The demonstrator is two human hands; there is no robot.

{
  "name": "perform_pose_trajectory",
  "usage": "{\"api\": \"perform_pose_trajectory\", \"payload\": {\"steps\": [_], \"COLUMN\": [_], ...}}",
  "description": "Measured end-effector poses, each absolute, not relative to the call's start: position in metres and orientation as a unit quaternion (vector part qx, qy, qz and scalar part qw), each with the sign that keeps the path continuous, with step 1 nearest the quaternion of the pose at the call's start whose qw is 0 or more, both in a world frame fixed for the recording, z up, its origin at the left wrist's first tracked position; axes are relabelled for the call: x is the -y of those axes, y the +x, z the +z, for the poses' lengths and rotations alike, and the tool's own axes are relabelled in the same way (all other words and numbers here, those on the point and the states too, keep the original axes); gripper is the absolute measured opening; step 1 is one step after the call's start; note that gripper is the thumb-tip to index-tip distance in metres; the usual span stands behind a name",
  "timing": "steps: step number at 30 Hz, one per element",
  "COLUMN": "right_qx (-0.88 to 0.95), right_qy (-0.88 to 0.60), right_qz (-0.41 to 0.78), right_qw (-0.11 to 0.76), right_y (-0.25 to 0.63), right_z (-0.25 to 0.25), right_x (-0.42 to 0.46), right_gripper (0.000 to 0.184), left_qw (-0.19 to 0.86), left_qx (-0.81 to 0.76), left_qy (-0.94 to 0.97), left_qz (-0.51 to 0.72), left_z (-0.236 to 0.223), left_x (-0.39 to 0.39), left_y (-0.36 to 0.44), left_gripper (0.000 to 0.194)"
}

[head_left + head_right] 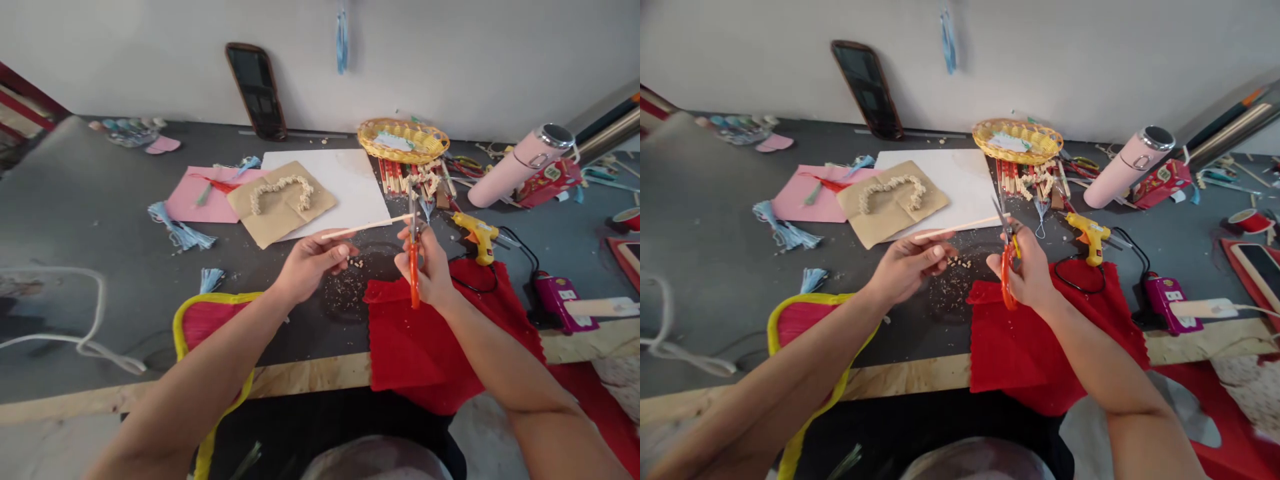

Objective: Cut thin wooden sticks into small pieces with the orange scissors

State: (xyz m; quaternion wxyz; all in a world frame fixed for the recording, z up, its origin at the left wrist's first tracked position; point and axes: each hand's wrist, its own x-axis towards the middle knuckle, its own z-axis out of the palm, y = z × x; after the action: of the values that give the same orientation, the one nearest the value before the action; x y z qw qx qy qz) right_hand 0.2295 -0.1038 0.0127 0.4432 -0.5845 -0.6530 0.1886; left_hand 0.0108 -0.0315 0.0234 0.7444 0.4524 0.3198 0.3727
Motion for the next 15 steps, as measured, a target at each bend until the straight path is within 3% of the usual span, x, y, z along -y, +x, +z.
{"api": "perform_pose_trajectory", "payload": {"steps": [3, 10, 13, 15], "right_qx": [0.682, 0.732, 0.751, 0.759], "right_qy": [-0.568, -0.540, -0.544, -0.552], "right_qz": [0.193, 0.175, 0.150, 0.130], "right_qw": [0.419, 0.375, 0.343, 0.320], "right_y": [0.223, 0.219, 0.220, 0.220], "right_z": [0.015, 0.022, 0.021, 0.018], "right_x": [0.107, 0.108, 0.105, 0.103], "right_gripper": [0.052, 0.055, 0.060, 0.061], "left_qw": [0.767, 0.781, 0.742, 0.664], "left_qx": [-0.268, -0.251, -0.287, -0.328], "left_qy": [0.474, 0.427, 0.416, 0.432], "left_qz": [0.338, 0.382, 0.440, 0.514], "left_z": [0.021, 0.022, 0.031, 0.037], "left_x": [0.040, 0.046, 0.035, 0.020], "left_y": [0.012, 0.015, 0.010, 0.001], "left_gripper": [0.044, 0.033, 0.029, 0.026]}}
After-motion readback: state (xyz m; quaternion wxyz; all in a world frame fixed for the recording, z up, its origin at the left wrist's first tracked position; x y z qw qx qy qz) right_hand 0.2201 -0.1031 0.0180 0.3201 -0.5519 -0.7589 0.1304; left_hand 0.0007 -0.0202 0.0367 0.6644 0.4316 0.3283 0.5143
